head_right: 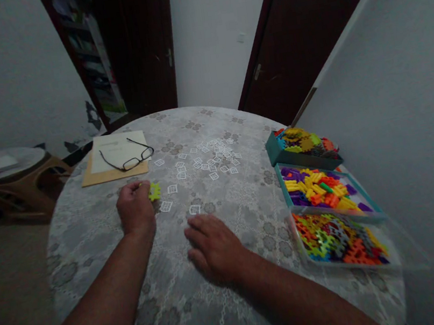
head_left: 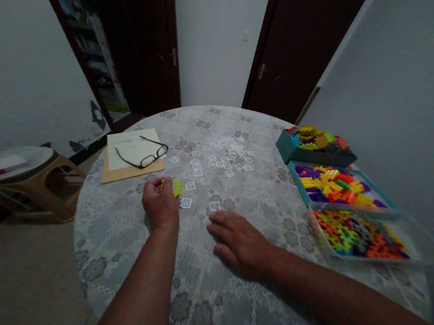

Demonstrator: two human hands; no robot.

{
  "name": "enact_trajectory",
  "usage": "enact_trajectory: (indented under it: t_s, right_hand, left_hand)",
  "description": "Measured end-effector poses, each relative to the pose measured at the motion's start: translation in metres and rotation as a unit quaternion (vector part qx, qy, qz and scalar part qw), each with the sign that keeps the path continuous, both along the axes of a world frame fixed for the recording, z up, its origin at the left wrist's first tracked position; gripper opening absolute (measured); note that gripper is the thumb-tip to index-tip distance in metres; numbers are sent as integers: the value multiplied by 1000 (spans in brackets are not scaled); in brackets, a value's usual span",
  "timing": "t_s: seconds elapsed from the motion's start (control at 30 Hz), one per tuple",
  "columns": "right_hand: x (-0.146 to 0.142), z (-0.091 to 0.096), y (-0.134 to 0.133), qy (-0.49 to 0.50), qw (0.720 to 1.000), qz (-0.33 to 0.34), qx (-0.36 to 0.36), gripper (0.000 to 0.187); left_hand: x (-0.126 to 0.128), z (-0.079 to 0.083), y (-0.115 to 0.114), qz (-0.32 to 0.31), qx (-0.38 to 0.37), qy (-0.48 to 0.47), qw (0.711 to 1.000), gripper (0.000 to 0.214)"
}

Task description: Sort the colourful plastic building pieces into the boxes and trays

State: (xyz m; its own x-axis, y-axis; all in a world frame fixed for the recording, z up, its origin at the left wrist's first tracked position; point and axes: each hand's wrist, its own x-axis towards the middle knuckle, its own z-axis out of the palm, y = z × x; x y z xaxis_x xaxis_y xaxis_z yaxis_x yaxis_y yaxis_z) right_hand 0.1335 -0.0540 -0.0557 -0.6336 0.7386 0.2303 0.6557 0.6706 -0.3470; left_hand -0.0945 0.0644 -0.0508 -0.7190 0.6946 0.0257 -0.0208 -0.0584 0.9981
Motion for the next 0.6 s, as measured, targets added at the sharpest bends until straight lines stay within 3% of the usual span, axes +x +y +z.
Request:
enact_trajectory:
  t_s: [0.07,0.13,0.3,0.37,0.47,0.6]
  right_hand:
    - [0,-3,23,2,994,-110,13,53]
    - [-2,-2,28,6,991,-135,13,53]
    - [-23,12,4,-49,995,78,-25,57]
    - [-34,18,5,-69,989,129,-30,58]
    - [-47,22,26,-82,984,154,-25,60]
    - [-57,18,70,-93,988,123,-11,60]
  left_hand:
    - [0,0,1,8,5,-5,1000,33]
    - [0,0,1,10,11,-15,1000,34]
    - [-1,-2,2,13,20,-15,1000,33]
    - [-3,-3,3,27,25,-22,999,33]
    - [-7,-4,4,61,37,-51,996,32]
    - [-12,-3,4,78,40,-81,993,30]
